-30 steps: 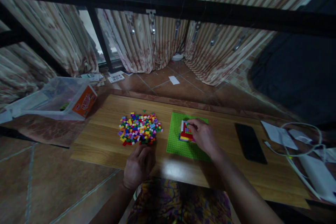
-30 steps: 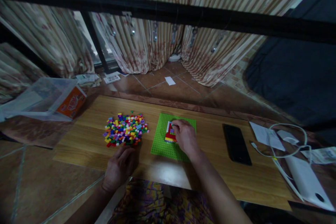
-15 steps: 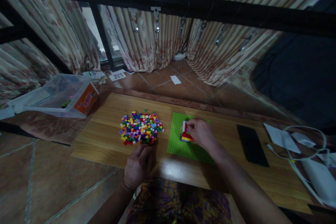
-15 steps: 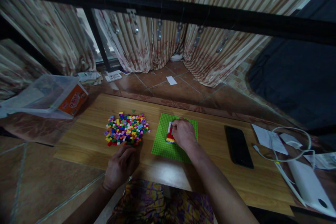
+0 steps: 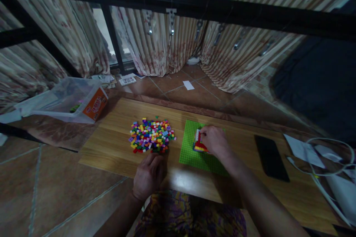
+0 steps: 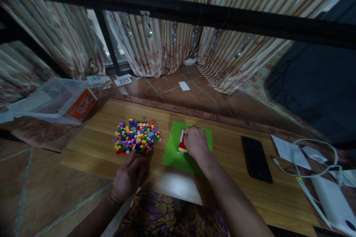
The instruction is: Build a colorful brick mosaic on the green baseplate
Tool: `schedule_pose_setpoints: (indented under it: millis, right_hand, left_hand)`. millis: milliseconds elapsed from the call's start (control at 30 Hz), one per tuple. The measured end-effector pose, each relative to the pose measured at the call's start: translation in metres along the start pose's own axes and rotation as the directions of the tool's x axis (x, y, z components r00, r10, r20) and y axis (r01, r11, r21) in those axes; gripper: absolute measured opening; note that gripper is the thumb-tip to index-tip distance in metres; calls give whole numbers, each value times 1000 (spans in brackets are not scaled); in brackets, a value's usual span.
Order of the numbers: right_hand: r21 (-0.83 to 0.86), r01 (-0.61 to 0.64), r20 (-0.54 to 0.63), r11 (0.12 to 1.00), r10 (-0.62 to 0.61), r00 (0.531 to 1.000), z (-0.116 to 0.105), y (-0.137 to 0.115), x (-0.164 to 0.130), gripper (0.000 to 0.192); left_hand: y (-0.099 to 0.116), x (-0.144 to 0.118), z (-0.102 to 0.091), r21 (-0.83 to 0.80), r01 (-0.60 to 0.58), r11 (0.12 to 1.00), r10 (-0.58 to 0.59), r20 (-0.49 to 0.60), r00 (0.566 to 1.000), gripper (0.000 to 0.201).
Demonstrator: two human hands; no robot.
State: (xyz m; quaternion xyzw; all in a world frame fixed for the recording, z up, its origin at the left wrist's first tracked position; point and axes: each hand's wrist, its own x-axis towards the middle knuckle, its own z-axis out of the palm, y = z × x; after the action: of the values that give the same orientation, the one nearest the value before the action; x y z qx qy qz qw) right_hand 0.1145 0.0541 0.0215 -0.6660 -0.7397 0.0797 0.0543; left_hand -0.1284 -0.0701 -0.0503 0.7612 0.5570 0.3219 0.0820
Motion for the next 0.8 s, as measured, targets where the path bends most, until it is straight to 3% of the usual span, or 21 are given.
schedule_pose_setpoints:
  millis: [267, 433, 800]
  right_hand:
    - [379, -10, -13, 926, 16, 1000, 3, 29, -2, 15]
    - [420, -9, -100, 908, 56, 993, 10, 41, -3, 15]
    - [414, -36, -111, 909, 90, 990, 16, 35, 1, 9]
  left_hand:
    - [-1, -1, 2, 8, 24, 1000, -24, -3, 1000, 15]
    - [0, -1, 1, -1, 30, 1000, -30, 2, 1000, 15]
    - [0, 0, 1, -12, 22, 1000, -22, -6, 1000, 14]
